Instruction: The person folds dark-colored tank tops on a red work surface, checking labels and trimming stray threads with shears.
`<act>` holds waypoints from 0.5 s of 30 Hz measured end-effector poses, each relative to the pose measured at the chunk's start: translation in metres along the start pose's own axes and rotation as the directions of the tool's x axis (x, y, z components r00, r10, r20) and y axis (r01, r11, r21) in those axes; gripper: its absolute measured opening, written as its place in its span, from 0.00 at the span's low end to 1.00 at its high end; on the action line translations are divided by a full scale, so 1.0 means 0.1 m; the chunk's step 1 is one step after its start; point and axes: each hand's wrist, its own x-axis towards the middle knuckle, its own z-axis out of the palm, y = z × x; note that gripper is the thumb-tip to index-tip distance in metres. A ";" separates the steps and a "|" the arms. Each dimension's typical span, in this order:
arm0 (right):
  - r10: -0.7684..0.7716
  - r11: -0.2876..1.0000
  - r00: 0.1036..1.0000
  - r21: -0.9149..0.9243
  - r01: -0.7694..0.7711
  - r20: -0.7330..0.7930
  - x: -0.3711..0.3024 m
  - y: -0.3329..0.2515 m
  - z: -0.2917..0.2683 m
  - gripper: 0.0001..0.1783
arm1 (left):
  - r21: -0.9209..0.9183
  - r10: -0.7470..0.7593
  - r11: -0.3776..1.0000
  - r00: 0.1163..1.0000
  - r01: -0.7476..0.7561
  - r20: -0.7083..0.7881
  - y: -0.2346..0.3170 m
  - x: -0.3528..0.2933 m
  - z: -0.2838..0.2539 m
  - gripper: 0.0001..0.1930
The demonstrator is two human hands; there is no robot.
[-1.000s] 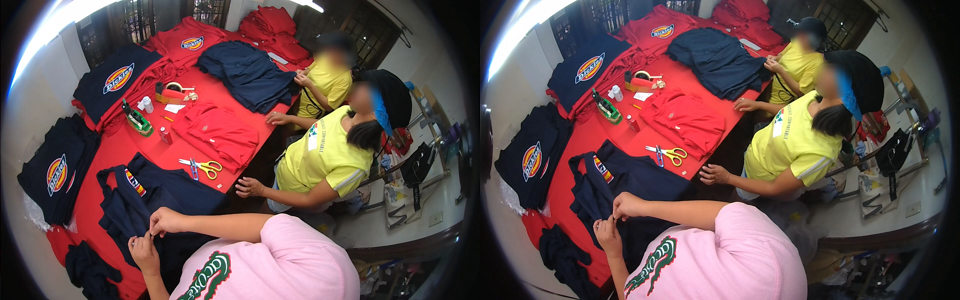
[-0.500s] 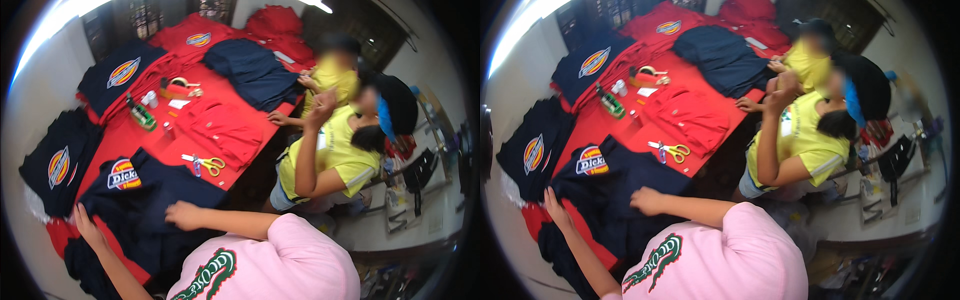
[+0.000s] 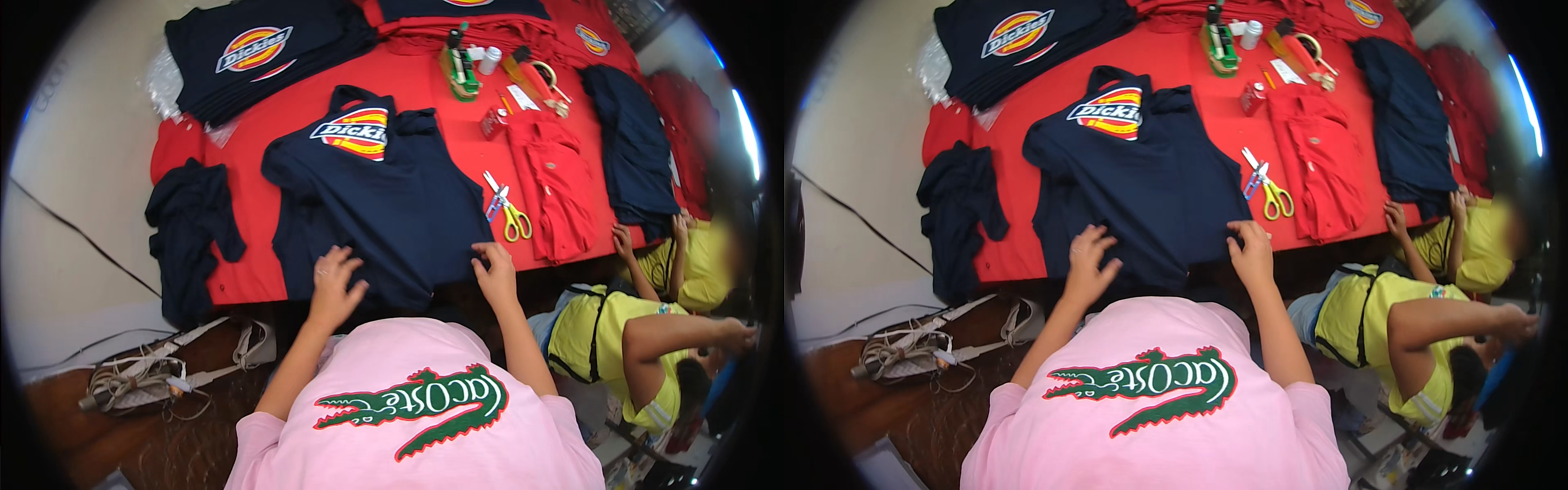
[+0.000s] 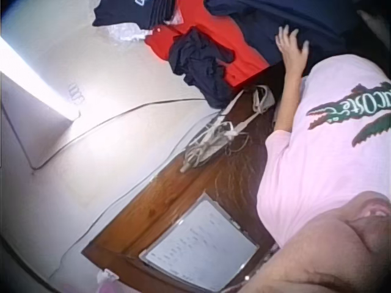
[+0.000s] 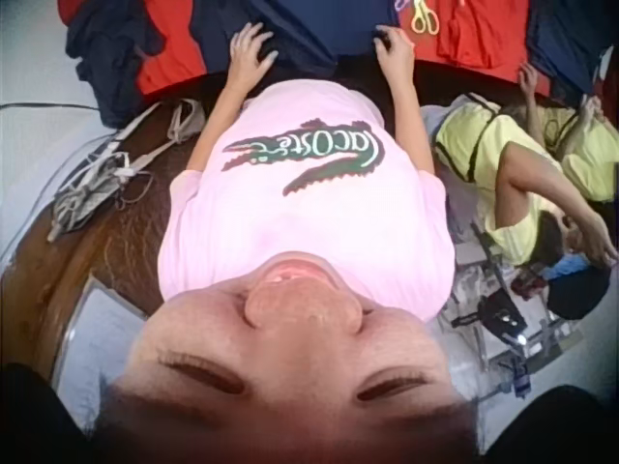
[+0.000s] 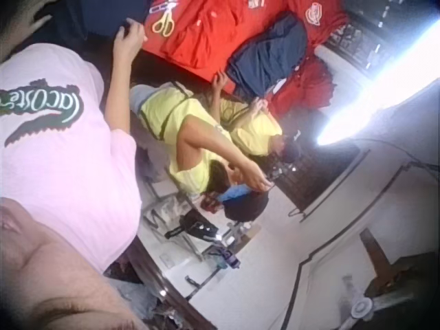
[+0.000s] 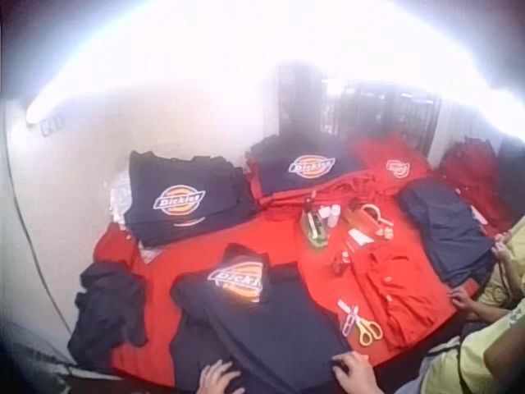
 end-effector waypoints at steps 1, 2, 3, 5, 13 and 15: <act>0.010 1.000 0.999 0.029 -0.011 0.037 -0.03 -0.04 0.06 0.20 | 0.027 0.003 1.000 0.998 -0.005 0.065 0.15 -0.11 0.01 0.29; -0.041 0.998 0.999 0.051 0.040 0.035 -0.05 -0.15 0.15 0.20 | 0.071 0.033 0.997 0.993 -0.041 0.112 0.19 -0.18 0.06 0.30; -0.059 0.995 0.993 0.082 0.051 0.102 -0.07 -0.25 0.24 0.25 | 0.107 0.060 0.991 0.986 -0.077 0.158 0.19 -0.24 0.12 0.30; 0.010 0.993 0.972 0.112 -0.037 0.235 -0.05 -0.59 0.37 0.30 | 0.115 0.027 0.993 0.996 -0.038 0.088 0.12 -0.29 0.14 0.28; 0.066 0.741 0.922 0.600 -0.301 0.382 0.57 -0.45 0.59 0.08 | -0.328 -0.261 0.904 0.962 0.273 0.082 -0.26 0.03 -0.27 0.08; 0.137 0.703 0.938 0.636 -0.318 0.318 0.78 -0.35 0.42 0.06 | -0.342 -0.296 0.901 0.955 0.266 -0.037 -0.42 0.05 -0.36 0.08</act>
